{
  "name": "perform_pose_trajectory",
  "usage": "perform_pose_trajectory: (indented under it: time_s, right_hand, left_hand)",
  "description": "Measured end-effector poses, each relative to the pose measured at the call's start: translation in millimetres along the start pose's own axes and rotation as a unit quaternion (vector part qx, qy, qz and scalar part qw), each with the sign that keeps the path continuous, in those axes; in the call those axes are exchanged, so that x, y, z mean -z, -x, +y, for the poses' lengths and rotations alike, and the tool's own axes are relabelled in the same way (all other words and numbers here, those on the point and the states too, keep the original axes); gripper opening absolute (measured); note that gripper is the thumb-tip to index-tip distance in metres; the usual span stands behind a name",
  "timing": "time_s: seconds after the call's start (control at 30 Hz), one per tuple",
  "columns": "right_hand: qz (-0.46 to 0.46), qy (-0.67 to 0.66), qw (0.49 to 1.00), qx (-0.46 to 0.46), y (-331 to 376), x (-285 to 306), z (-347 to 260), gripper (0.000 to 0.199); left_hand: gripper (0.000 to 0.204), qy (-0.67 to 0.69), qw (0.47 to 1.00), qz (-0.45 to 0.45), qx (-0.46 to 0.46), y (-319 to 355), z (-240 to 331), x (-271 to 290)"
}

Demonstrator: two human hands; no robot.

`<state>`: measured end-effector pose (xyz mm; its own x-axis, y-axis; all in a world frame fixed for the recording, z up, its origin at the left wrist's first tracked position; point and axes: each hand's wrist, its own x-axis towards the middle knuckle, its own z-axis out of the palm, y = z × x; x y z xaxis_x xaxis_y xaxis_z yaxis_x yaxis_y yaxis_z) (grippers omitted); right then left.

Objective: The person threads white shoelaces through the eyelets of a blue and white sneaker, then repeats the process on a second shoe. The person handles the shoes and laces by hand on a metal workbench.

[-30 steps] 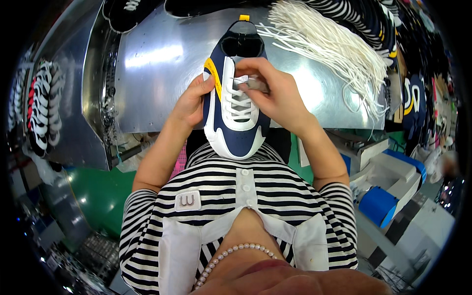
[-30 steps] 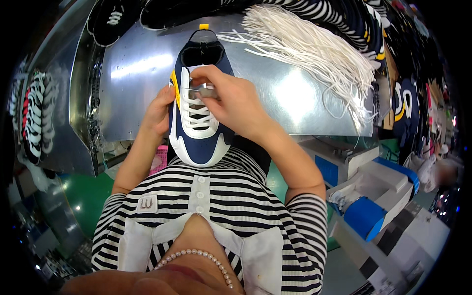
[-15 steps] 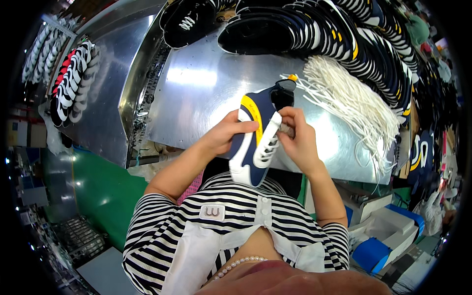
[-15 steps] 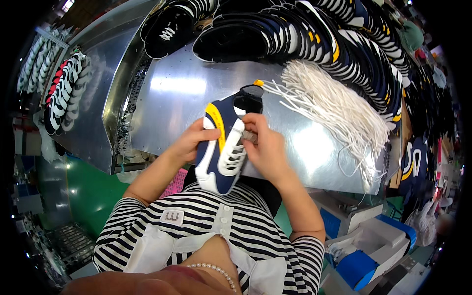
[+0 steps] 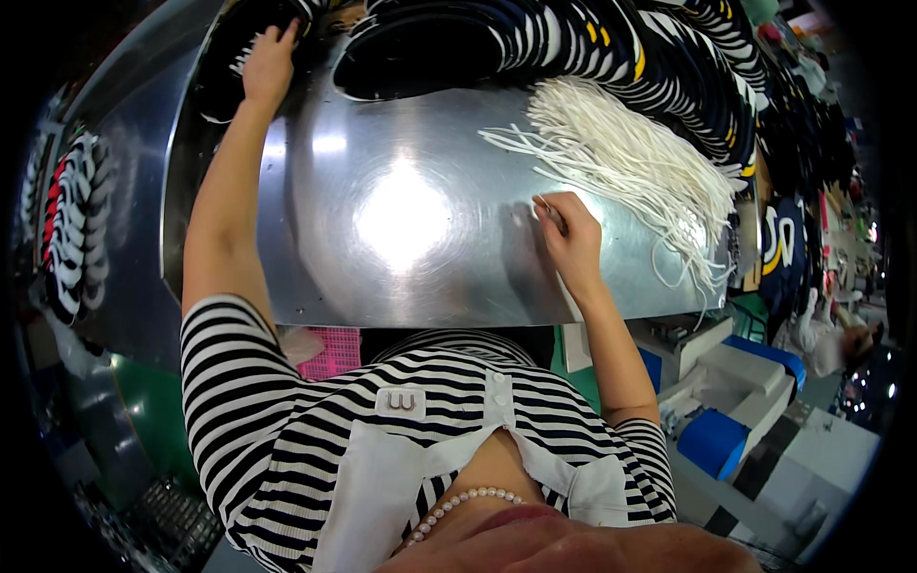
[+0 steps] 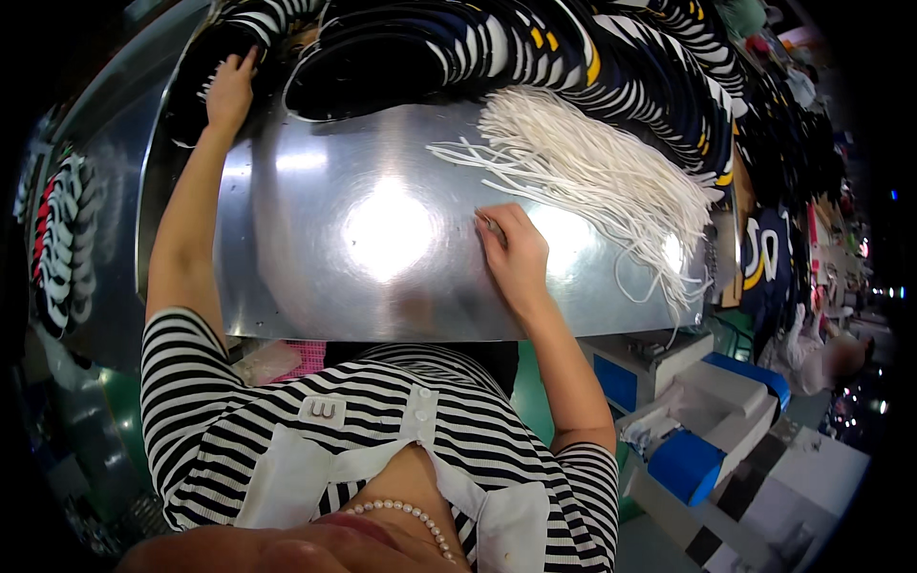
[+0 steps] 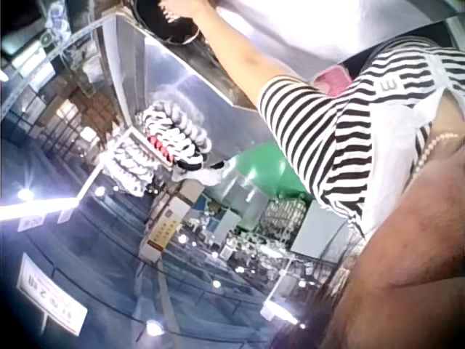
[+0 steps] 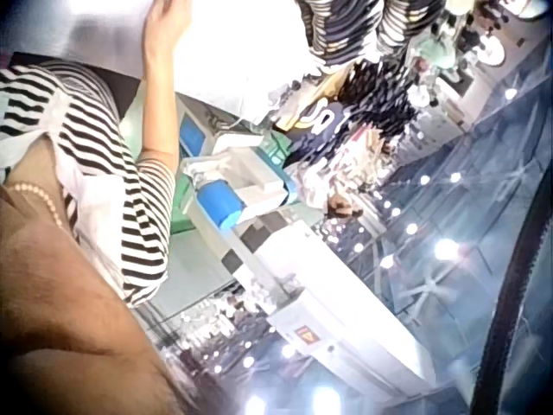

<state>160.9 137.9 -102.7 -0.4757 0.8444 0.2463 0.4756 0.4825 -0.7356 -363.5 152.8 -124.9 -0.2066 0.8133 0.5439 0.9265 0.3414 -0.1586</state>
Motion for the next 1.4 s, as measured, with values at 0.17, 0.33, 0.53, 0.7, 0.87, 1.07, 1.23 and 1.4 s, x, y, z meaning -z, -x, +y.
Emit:
perform_pose_trajectory:
  time_s: [0.17, 0.33, 0.53, 0.7, 0.87, 1.07, 1.23, 1.4]
  right_hand:
    - [0.032, 0.189, 0.979, 0.070, -52, -6, 19, 0.016]
    - [0.014, 0.295, 0.949, 0.111, -102, -37, 45, 0.014]
    - [-0.075, -0.065, 0.980, 0.175, -81, -17, -76, 0.007]
    - [-0.148, -0.512, 0.846, 0.018, -27, 58, -140, 0.017]
    - [-0.092, -0.537, 0.827, -0.137, 12, 72, -110, 0.007]
    - [-0.019, -0.397, 0.900, -0.178, 77, 44, -49, 0.006]
    - [-0.169, -0.364, 0.915, -0.043, 93, 28, -102, 0.003]
    - [-0.405, -0.651, 0.642, -0.018, 78, 28, -104, 0.011]
  left_hand:
    - [0.049, 0.112, 0.991, 0.027, 0.075, -2, 17, -39]
    - [0.045, 0.460, 0.877, 0.027, 0.138, 53, 75, 42]
    - [0.035, 0.400, 0.905, 0.020, 0.145, 55, 107, 37]
    - [0.021, 0.407, 0.885, 0.045, 0.221, 52, 114, 54]
    - [0.020, 0.403, 0.845, 0.318, 0.150, 78, 120, 171]
    - [0.020, 0.359, 0.927, 0.075, -0.084, 171, 263, 232]
    - [0.024, 0.387, 0.922, 0.014, -0.025, 215, 311, 191]
    - [0.020, 0.412, 0.910, 0.035, -0.021, 193, 235, 213]
